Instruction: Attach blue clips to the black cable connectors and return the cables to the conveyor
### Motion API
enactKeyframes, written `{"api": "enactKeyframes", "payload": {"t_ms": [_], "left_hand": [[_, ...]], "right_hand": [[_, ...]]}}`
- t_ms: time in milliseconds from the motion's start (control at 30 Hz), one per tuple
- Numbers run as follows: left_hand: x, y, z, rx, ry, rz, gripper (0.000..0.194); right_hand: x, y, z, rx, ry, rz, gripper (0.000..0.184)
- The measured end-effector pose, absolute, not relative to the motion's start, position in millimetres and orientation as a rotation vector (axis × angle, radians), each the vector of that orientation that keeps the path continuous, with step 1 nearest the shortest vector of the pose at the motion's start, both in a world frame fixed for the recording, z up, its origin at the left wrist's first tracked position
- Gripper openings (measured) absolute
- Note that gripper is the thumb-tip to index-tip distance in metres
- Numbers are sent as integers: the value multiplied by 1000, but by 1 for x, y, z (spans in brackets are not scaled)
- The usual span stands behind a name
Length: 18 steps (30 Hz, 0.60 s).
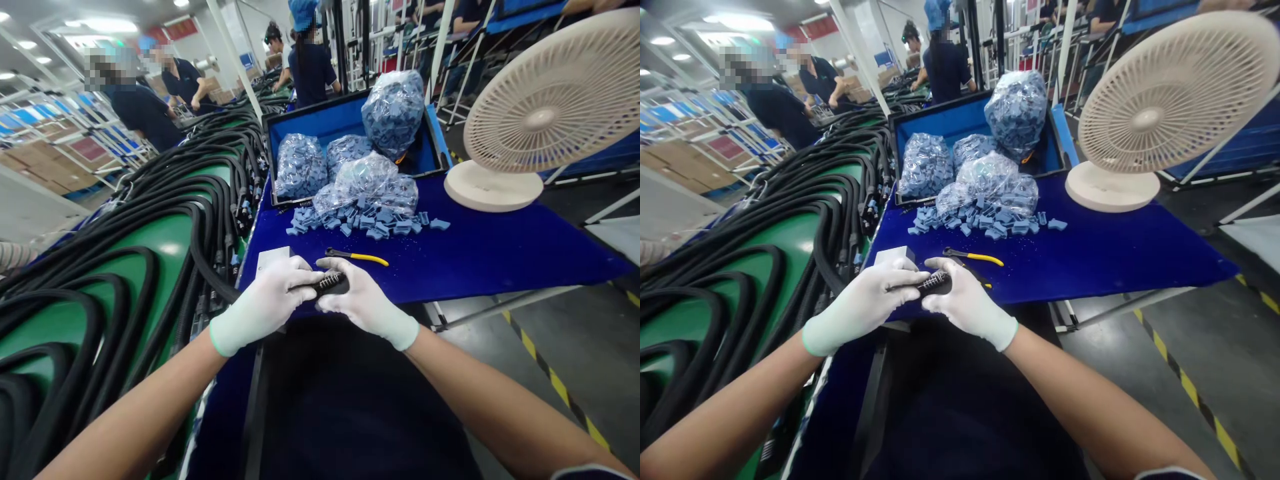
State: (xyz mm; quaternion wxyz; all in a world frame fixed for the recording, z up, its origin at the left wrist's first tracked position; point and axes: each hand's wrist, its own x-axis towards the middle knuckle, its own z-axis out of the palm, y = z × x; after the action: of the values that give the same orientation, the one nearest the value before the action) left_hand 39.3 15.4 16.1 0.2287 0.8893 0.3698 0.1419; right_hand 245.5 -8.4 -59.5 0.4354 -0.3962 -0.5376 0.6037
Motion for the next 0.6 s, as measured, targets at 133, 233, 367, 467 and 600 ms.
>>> {"api": "enactKeyframes", "payload": {"t_ms": [133, 233, 367, 467, 600], "left_hand": [[33, 16, 9, 2583, 872, 437, 26], [25, 27, -1, 2430, 874, 435, 32], [25, 42, -12, 2128, 1167, 531, 102], [30, 28, -13, 2163, 1401, 737, 83], [24, -11, -17, 1923, 1558, 998, 24]], "right_hand": [[247, -4, -57, -870, -1393, 1625, 76], [247, -3, -56, -851, -1451, 1579, 75], [248, 0, -51, -865, -1458, 1518, 72], [244, 1, -48, -881, -1352, 1497, 62], [235, -10, -49, -840, -1113, 1390, 43]]}}
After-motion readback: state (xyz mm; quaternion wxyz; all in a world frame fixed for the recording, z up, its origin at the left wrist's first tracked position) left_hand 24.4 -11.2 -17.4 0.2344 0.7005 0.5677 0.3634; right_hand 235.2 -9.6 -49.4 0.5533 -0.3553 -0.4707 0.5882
